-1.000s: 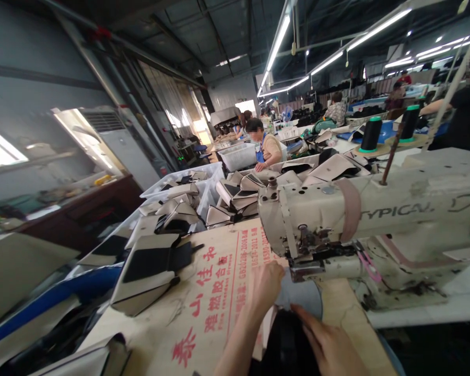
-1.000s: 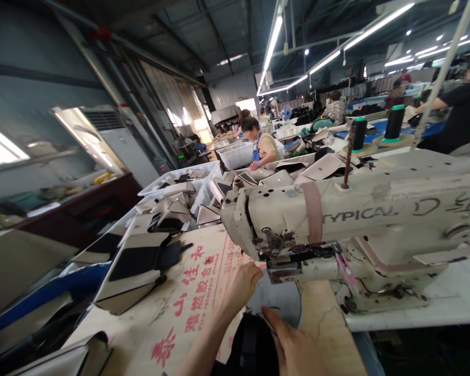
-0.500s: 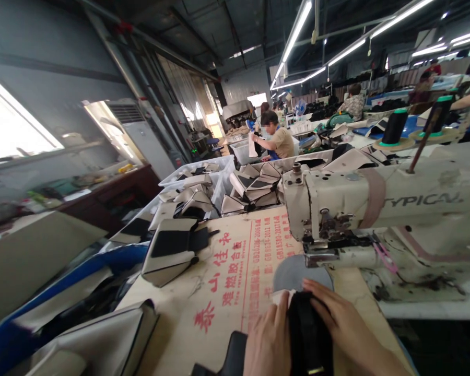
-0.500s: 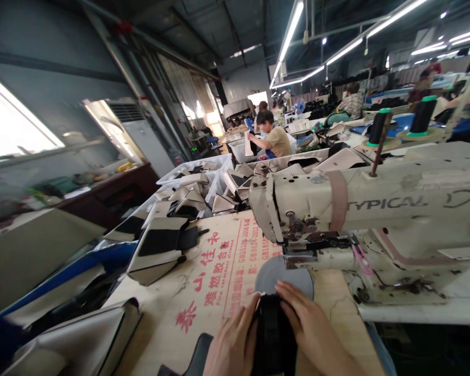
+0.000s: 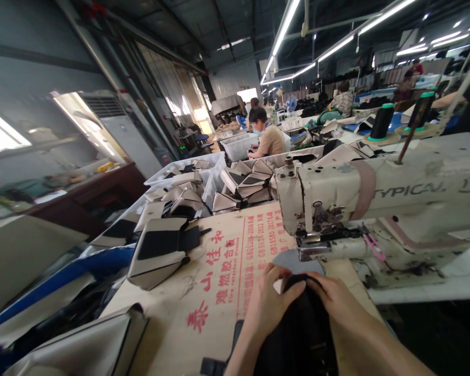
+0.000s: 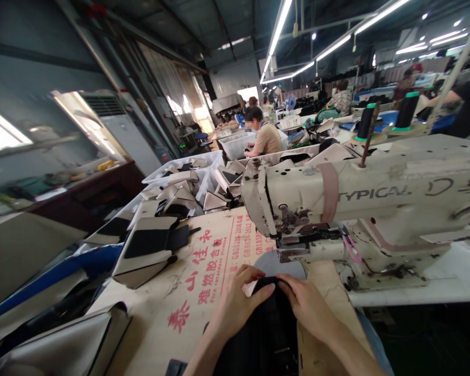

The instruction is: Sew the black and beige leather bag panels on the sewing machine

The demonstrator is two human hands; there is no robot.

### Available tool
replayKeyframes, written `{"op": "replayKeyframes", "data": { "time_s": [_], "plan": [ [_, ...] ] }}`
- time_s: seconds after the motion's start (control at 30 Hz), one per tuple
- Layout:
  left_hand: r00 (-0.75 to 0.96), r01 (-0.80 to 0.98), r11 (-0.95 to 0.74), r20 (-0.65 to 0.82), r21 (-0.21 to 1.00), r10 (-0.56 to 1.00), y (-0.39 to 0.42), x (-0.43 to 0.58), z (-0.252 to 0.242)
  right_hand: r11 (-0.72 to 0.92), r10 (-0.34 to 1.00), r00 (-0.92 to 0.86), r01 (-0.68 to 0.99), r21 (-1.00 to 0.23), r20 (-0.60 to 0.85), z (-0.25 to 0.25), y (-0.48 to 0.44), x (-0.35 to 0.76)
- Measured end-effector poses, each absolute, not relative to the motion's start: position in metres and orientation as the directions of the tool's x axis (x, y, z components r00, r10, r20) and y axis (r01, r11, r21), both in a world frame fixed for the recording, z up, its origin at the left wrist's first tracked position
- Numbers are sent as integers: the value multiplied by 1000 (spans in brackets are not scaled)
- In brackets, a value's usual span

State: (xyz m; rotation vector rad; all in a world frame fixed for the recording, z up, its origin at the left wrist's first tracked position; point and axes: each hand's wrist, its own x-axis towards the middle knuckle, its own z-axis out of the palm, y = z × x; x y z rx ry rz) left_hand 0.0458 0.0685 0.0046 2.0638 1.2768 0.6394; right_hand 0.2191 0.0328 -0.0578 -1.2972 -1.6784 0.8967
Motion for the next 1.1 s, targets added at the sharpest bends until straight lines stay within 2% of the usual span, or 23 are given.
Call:
{"op": "replayKeyframes", "data": {
  "time_s": [0.2, 0.4, 0.6, 0.77, 0.9, 0.97, 1.1],
  "plan": [
    [392, 638, -337, 84, 692, 916, 68, 47, -3, 212, 977, -115, 454, -866, 179, -61, 30, 218],
    [464, 646, -416, 104, 640, 880, 70, 43, -15, 351, 932, -258, 468, -811, 255, -36, 43, 218],
    [356, 607, -271, 50, 747, 933, 68, 35, -18, 447, 894, -310, 587, -675, 324, -36, 51, 215],
    [508, 608, -393, 42, 690, 860, 65, 30, 3, 508, 861, -370, 602, -616, 350, -42, 49, 216],
    [416, 685, -395, 116, 611, 902, 67, 44, 6, 532, 846, -377, 641, -553, 376, -47, 53, 216],
    [376, 680, -354, 108, 642, 920, 72, 50, 1, 537, 843, -387, 644, -545, 374, -48, 56, 216],
    [308, 635, -203, -3, 745, 951, 84, 53, -14, 545, 838, -434, 626, -557, 332, -42, 60, 217]
  ]
}}
